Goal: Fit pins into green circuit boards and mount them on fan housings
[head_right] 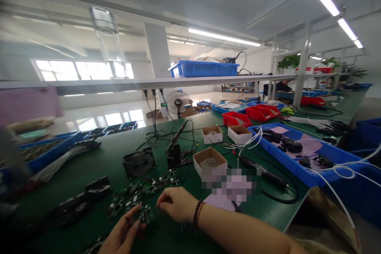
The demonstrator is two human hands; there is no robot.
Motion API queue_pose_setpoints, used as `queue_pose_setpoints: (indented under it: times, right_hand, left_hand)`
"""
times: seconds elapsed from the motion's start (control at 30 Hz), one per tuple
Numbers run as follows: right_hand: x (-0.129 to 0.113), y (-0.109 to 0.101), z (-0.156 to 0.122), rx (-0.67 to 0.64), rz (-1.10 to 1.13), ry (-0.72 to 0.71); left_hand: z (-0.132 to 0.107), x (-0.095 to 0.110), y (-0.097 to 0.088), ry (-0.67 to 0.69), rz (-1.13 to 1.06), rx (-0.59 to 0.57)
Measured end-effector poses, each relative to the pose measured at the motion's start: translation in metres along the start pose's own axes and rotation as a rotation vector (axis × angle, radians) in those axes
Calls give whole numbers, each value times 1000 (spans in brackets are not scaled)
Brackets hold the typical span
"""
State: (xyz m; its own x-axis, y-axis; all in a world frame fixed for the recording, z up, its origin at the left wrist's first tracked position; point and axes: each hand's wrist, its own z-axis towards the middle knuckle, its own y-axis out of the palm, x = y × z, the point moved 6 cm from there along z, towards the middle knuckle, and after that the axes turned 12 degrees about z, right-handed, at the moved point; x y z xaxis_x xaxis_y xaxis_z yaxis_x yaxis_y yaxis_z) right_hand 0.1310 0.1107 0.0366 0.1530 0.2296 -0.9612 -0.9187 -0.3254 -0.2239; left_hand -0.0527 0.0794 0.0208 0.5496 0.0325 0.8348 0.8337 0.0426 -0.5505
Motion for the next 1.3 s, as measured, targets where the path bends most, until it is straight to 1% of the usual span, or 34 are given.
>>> queue_pose_setpoints:
  times: [0.1, 0.17, 0.3, 0.47, 0.57, 0.73, 0.87, 0.97, 1.03, 1.1, 1.2, 1.3]
  right_hand:
    - [-11, -1, -7, 27, -31, -44]
    - [-15, 1, -11, 7, -31, -56]
    - [-15, 3, -14, -23, -45, -112]
    - [-13, 6, -17, -53, -52, -233]
    - [-14, 8, -18, -42, -63, -264]
    - [-10, 8, -17, 6, -76, -223]
    - [-6, 8, -15, -7, -56, -199]
    - [0, 9, -12, -36, 103, -136]
    - [6, 11, -9, -67, 237, -60]
    - [12, 13, -8, -100, 303, 29]
    - [17, 6, -7, -63, 227, 105]
    - [11, -7, -7, -37, 51, 81]
  left_hand:
    - [-13, 16, 3, 61, 19, 17]
    - [-17, 20, 7, 113, 21, 27]
    - [-20, 17, 14, 205, -20, 31]
    - [-22, 15, 20, 226, -96, 19]
    - [-23, 17, 22, 239, -117, 13]
    - [-25, 18, 23, 255, -97, 22]
    - [-28, 21, 23, 272, -88, 26]
    - [-30, 24, 22, 310, -79, 31]
    - [-31, 26, 21, 334, -63, 36]
    - [-31, 27, 20, 355, -45, 46]
    - [-30, 27, 20, 359, -54, 49]
    - [-27, 24, 21, 307, -98, 28]
